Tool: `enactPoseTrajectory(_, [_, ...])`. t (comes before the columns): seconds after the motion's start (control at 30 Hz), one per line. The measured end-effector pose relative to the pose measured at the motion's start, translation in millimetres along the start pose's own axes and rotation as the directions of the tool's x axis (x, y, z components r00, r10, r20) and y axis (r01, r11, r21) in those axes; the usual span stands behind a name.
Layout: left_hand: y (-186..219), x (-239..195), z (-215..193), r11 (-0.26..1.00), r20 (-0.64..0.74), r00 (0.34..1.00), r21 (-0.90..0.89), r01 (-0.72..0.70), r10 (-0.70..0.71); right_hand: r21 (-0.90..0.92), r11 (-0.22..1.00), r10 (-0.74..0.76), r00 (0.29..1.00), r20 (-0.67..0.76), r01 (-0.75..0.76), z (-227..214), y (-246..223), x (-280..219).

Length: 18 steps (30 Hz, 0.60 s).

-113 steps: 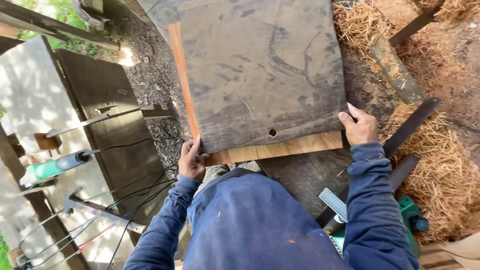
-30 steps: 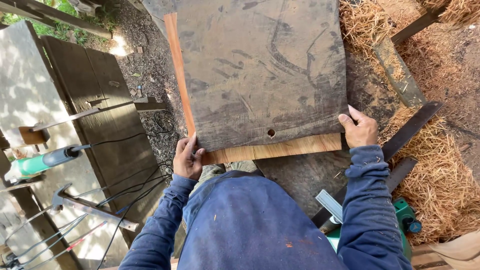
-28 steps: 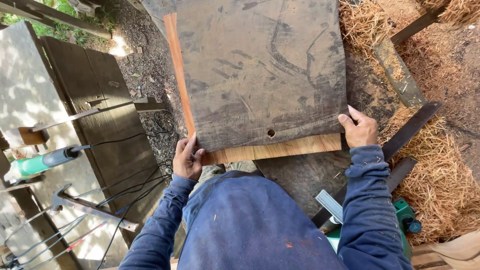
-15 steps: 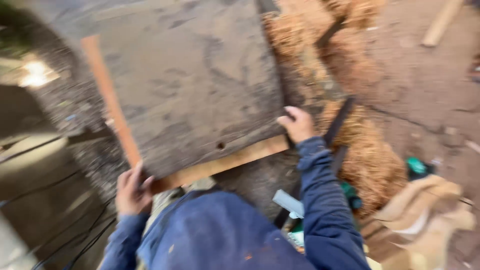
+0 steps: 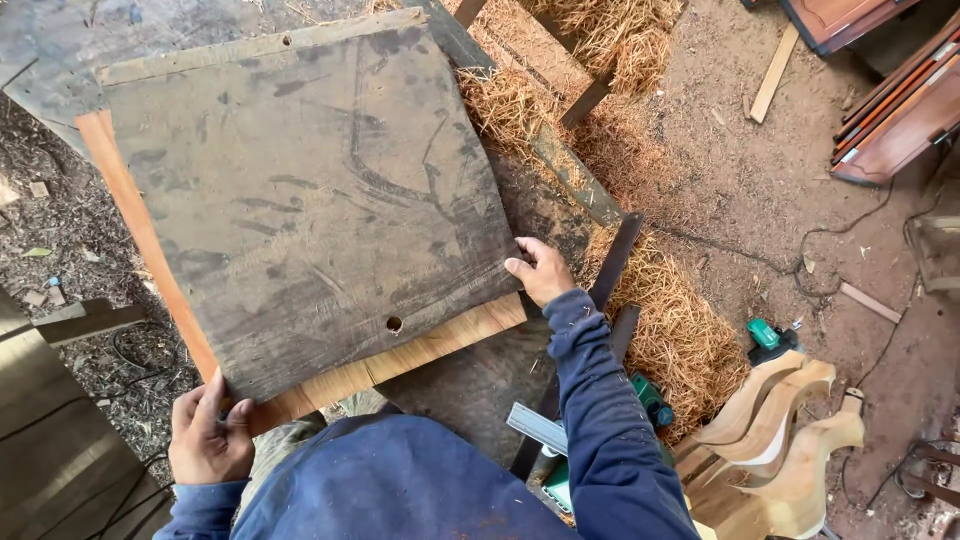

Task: The person marks a large wooden board using a pencil and a smaller wooden piece as a straightedge guide. They align the guide along the board's edge and draw a line, then reposition the guide to mark another section of the board.

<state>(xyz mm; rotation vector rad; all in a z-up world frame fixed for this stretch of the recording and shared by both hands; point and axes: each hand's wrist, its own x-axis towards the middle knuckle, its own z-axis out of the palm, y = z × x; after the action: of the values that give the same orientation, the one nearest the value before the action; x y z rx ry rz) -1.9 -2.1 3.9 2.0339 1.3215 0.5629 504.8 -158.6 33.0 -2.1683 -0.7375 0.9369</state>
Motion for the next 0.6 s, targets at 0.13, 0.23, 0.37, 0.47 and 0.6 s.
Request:
enactPoseTrajectory(0.13, [3.0, 2.1, -2.2, 1.0, -0.004, 1.0, -0.001, -0.014, 0.014, -0.074, 0.997, -0.004, 1.0, -0.005, 0.004, -1.8, 0.4, 1.5])
enactPoseTrajectory(0.23, [11.1, 4.1, -10.3, 1.0, 0.004, 1.0, -0.005, 0.003, -0.003, -0.096, 0.995, -0.015, 1.0, 0.01, 0.016, 2.5, -0.8, 0.6])
enactPoseTrajectory(0.37, [19.9, 8.1, -8.9, 0.996, 0.028, 0.999, -0.074, 0.044, -0.042, -0.279, 0.959, -0.064, 0.996, -0.059, 0.045, 0.5, -61.1, -18.9])
enactPoseTrajectory(0.47, [23.7, 7.5, -10.5, 0.994, 0.043, 0.997, -0.081, 0.07, -0.067, -0.695, 0.69, -0.315, 0.949, -0.033, 0.205, 9.9, -66.7, -12.6])
enactPoseTrajectory(0.6, [21.3, 8.7, -9.0, 0.992, 0.061, 0.995, -0.088, 0.09, -0.085, -0.912, 0.278, -0.394, 0.902, 0.178, 0.302, 18.9, -66.2, -1.6])
